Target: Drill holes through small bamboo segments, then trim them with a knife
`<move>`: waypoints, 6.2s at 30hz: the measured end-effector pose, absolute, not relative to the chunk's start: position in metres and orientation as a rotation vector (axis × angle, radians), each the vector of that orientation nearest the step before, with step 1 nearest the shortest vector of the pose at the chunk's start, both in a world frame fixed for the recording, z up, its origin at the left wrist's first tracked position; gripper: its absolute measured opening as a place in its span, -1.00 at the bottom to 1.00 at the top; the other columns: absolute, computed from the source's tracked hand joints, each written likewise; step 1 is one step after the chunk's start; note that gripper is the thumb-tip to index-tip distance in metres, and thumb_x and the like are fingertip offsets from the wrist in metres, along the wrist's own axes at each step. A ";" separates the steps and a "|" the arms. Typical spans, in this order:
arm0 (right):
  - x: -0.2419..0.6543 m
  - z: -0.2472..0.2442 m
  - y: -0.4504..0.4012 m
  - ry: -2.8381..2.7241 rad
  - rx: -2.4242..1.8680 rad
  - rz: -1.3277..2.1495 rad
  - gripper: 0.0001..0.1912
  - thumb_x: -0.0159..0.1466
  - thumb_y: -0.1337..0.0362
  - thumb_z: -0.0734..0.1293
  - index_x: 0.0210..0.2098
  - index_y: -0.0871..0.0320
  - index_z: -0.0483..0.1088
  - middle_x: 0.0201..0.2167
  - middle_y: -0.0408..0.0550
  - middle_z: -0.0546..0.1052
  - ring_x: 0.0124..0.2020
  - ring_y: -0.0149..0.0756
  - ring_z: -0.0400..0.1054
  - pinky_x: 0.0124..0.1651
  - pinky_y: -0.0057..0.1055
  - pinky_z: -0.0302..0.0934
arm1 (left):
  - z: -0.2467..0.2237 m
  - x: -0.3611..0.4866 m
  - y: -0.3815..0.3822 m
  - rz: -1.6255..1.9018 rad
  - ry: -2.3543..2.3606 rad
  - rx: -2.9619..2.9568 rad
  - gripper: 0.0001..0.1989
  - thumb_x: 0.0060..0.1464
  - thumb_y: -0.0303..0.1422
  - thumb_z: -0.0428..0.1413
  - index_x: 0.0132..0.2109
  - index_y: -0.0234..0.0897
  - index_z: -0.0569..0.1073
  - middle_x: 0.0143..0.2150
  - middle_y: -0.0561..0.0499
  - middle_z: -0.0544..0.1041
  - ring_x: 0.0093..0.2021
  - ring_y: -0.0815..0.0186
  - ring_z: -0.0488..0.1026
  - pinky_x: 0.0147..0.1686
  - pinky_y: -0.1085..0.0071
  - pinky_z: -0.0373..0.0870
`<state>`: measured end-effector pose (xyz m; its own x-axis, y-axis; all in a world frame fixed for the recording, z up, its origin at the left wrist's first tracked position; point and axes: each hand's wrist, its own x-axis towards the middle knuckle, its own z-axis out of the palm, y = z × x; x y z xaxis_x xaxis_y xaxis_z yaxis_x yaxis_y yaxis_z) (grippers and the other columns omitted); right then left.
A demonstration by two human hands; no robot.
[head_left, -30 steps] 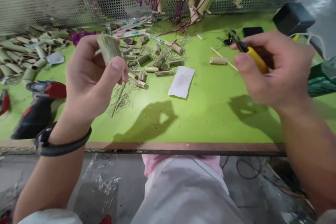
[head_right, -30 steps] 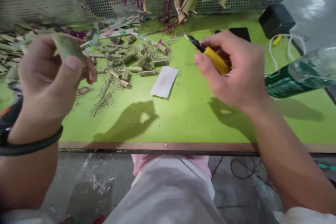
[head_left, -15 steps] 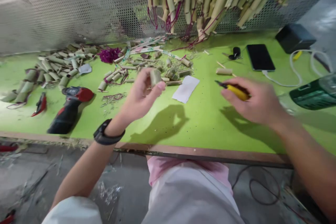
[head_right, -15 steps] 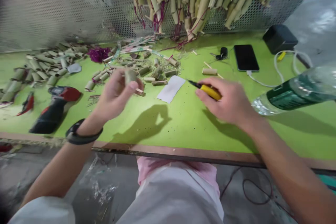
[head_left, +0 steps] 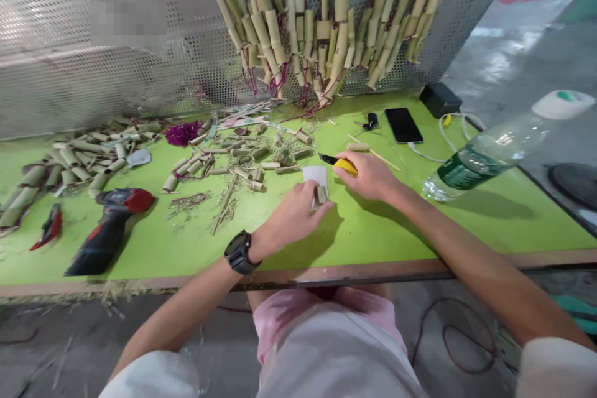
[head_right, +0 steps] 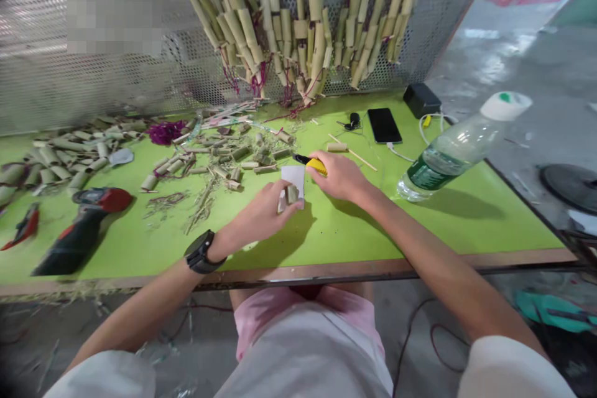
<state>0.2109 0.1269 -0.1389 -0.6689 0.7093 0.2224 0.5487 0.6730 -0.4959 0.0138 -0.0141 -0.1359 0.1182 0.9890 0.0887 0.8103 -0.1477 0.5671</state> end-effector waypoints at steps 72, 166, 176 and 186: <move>0.229 -0.175 0.140 -2.615 -0.520 0.573 -0.51 0.54 -0.05 0.27 0.27 0.03 0.59 -0.11 0.10 0.67 -0.37 -0.24 0.47 -0.29 -0.33 0.29 | -0.178 -0.052 0.036 0.891 1.358 2.118 -0.71 0.40 -0.22 0.07 0.11 -0.17 0.58 0.11 -0.16 0.65 0.11 0.02 0.55 0.20 -0.03 0.45; 0.205 -0.184 0.145 -2.748 -0.413 0.327 -0.50 0.60 0.01 0.14 0.13 0.14 0.61 -0.13 0.14 0.64 -0.21 -0.11 0.47 -0.27 -0.25 0.32 | -0.191 -0.062 0.047 0.693 1.518 2.155 -0.49 0.55 -0.03 -0.24 0.03 -0.14 0.54 0.08 -0.13 0.58 0.12 0.02 0.41 0.19 -0.02 0.27; 0.206 -0.193 0.144 -2.561 -0.433 0.289 -0.52 0.60 0.02 0.17 0.10 0.15 0.63 -0.13 0.14 0.67 -0.18 -0.12 0.49 -0.20 -0.21 0.39 | -0.185 -0.063 0.045 0.753 1.488 2.187 -0.51 0.55 -0.06 -0.21 -0.03 -0.16 0.54 -0.04 -0.12 0.61 0.01 0.06 0.47 0.17 0.00 0.31; 0.203 -0.190 0.146 -2.626 -0.444 0.249 -0.55 0.59 0.04 0.20 0.12 0.16 0.63 -0.10 0.15 0.67 -0.15 -0.09 0.52 -0.19 -0.21 0.39 | -0.190 -0.062 0.049 0.771 1.476 2.170 -0.49 0.54 -0.01 -0.19 -0.08 -0.15 0.56 -0.09 -0.09 0.62 -0.02 0.09 0.47 0.08 0.09 0.33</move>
